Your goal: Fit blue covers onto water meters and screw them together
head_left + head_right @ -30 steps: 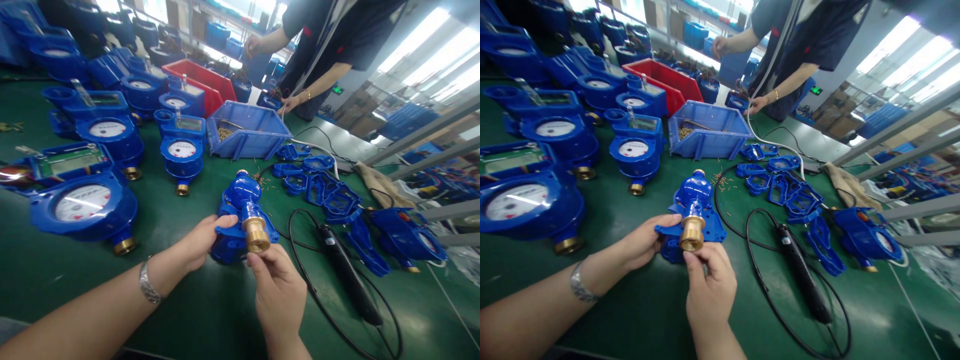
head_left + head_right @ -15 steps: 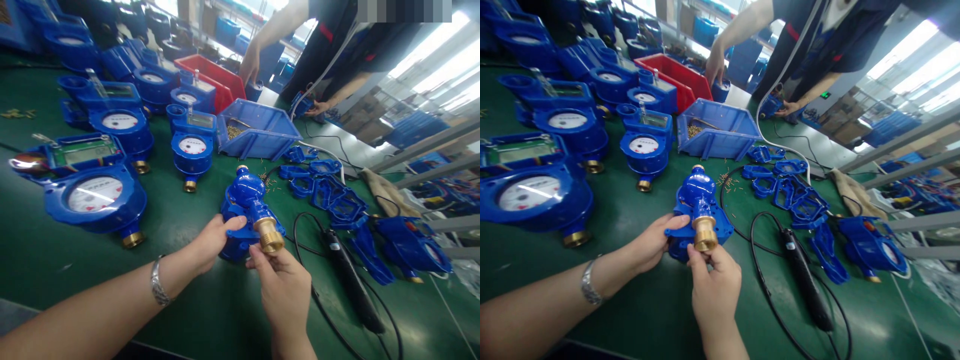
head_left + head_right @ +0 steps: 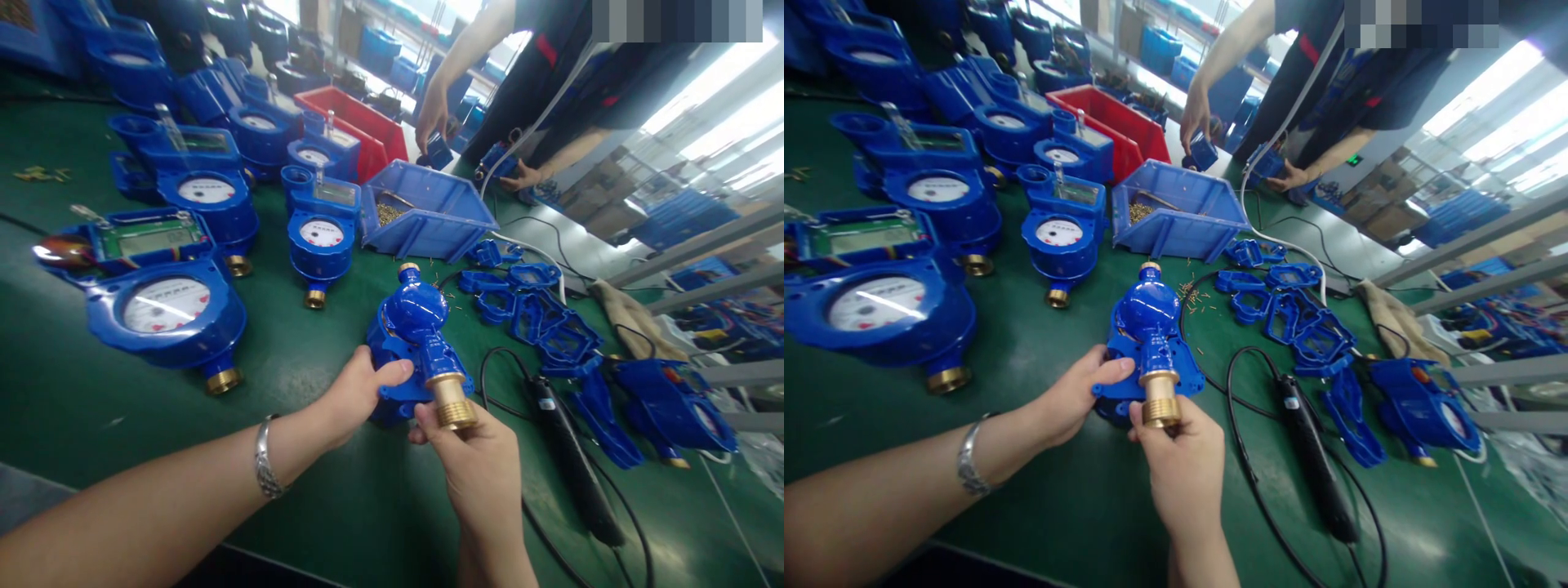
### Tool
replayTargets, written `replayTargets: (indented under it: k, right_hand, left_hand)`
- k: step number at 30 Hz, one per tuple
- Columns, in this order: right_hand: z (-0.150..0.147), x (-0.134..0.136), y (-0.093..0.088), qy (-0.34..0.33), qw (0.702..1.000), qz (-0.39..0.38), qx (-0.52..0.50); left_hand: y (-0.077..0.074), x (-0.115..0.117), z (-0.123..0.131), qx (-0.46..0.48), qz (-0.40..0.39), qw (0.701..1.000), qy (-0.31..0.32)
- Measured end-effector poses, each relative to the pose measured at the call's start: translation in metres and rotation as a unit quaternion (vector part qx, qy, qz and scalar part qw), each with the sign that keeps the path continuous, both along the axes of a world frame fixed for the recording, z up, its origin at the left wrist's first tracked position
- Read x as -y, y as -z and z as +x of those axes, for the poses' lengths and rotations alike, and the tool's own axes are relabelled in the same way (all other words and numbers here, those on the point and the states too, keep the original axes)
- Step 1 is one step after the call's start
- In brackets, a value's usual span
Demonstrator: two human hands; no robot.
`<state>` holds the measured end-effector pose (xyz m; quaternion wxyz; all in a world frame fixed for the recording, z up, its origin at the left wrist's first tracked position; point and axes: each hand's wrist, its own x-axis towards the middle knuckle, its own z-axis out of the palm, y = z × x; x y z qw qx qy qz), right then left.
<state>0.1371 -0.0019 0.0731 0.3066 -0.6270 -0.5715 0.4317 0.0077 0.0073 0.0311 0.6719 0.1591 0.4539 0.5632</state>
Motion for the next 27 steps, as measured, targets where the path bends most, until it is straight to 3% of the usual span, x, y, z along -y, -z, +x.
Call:
replayTargets:
  k: [5,12,15,17,19,20,22,27]
  right_hand:
    - [0.000,-0.003,-0.002,-0.007,1.000,-0.013,0.014]
    - [-0.001,0.003,0.010,0.001,1.000,0.001,0.015]
    - [0.014,0.003,0.012,-0.012,1.000,0.010,-0.027]
    - [0.036,-0.006,0.012,0.023,0.998,0.055,0.032]
    - [0.066,-0.021,0.012,0.082,0.974,0.097,0.190]
    - [0.081,-0.030,0.012,0.101,0.943,0.099,0.303]
    - [0.110,-0.047,0.012,0.124,0.896,0.076,0.420]
    - [0.151,-0.062,0.021,0.124,0.842,-0.015,0.524]
  left_hand:
    - [-0.001,0.000,-0.001,-0.014,-0.001,1.000,0.005]
    - [0.002,-0.001,-0.001,-0.023,-0.004,1.000,0.015]
    - [0.001,-0.001,-0.002,-0.005,0.001,1.000,0.025]
    - [0.000,-0.001,-0.004,-0.003,-0.017,0.999,0.031]
    - [-0.001,0.000,-0.005,-0.004,-0.046,0.998,0.049]
    - [-0.001,0.001,-0.006,-0.002,-0.058,0.996,0.060]
    - [-0.001,0.002,-0.006,0.006,-0.064,0.994,0.091]
    - [0.001,0.008,-0.003,0.012,-0.065,0.984,0.163]
